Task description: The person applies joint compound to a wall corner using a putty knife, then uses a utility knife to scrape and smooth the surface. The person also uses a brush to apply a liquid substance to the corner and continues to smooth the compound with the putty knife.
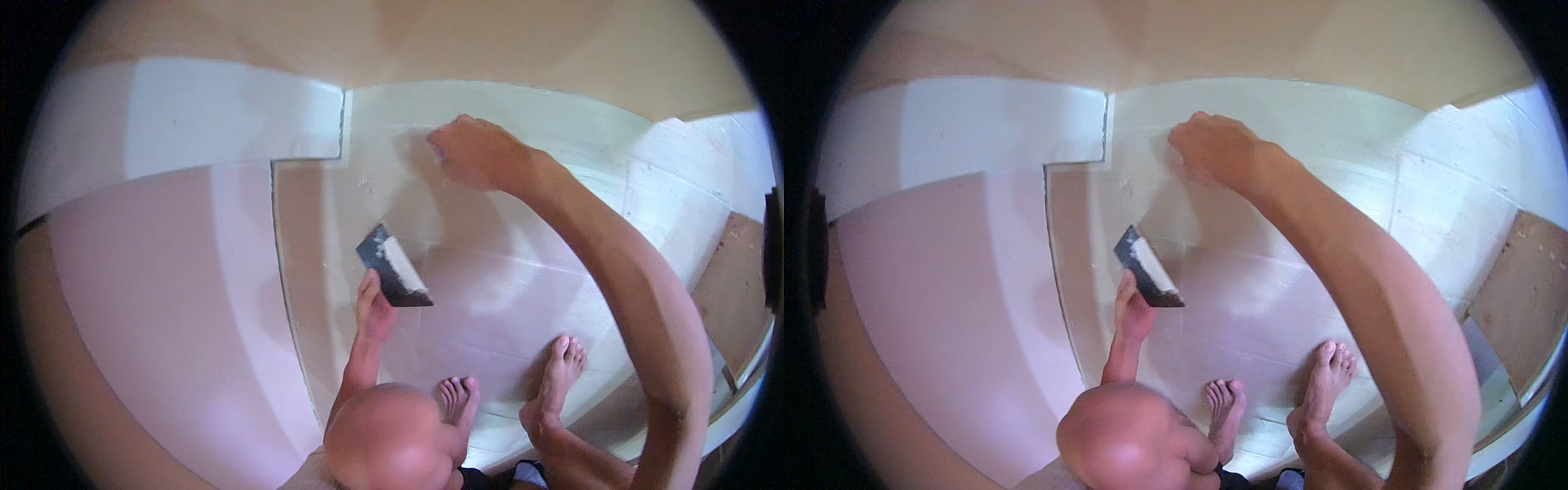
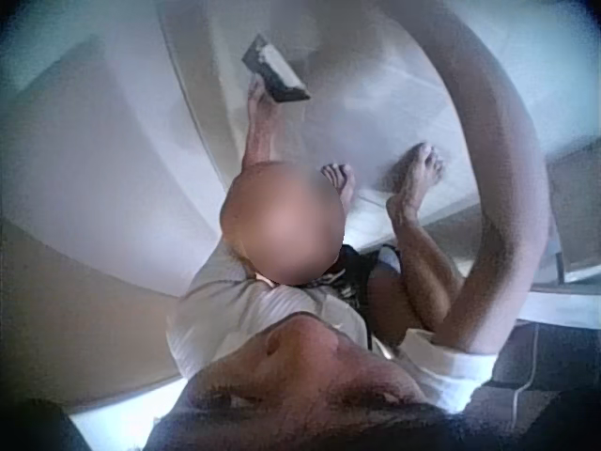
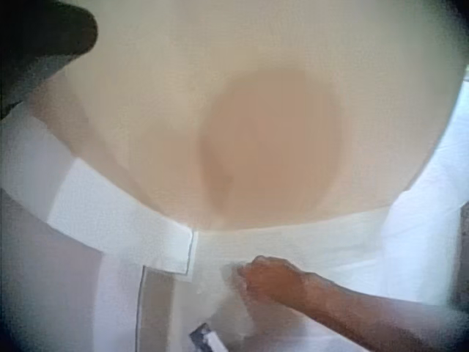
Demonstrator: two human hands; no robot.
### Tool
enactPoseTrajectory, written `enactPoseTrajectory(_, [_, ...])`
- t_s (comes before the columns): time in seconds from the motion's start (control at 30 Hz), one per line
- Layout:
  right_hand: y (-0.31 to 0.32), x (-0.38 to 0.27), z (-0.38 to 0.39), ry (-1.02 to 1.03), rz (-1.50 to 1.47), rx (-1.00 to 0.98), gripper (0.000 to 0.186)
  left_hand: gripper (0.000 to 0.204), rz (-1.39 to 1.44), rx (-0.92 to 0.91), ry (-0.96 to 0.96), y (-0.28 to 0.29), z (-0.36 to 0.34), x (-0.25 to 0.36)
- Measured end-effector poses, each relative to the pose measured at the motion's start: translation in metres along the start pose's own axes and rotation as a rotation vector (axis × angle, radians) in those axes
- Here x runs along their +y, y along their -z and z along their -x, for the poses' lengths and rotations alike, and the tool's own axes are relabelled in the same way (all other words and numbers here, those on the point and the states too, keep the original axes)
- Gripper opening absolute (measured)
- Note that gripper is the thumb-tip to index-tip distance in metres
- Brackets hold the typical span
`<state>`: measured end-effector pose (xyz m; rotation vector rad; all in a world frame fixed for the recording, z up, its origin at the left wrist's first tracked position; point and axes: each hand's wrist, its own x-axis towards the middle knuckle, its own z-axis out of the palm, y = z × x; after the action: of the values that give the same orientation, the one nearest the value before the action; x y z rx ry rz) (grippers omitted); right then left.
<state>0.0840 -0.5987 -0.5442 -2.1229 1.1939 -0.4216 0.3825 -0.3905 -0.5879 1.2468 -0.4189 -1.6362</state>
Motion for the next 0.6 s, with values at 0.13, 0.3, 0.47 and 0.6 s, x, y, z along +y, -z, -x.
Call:
enactPoseTrajectory(0.13, [0.053,0.006,0.078,-0.081,0.222,-0.020,0.013,0.028,-0.031,-0.145,0.173,-0.074,-0.029,-0.026])
enactPoseTrajectory(0.3, [0.125,-0.023,0.168,-0.205,0.273,0.026,0.013,0.028,-0.253,-0.317,0.219,-0.117,-0.051,-0.058])
enactPoseTrajectory(0.47, [0.160,-0.037,0.205,-0.461,0.205,-0.090,0.016,0.027,-0.399,-0.237,0.309,-0.119,-0.044,-0.065])
enactPoseTrajectory(0.6, [0.178,-0.047,0.220,-0.497,0.173,-0.064,0.017,0.023,-0.508,-0.307,0.379,-0.093,-0.050,-0.064])
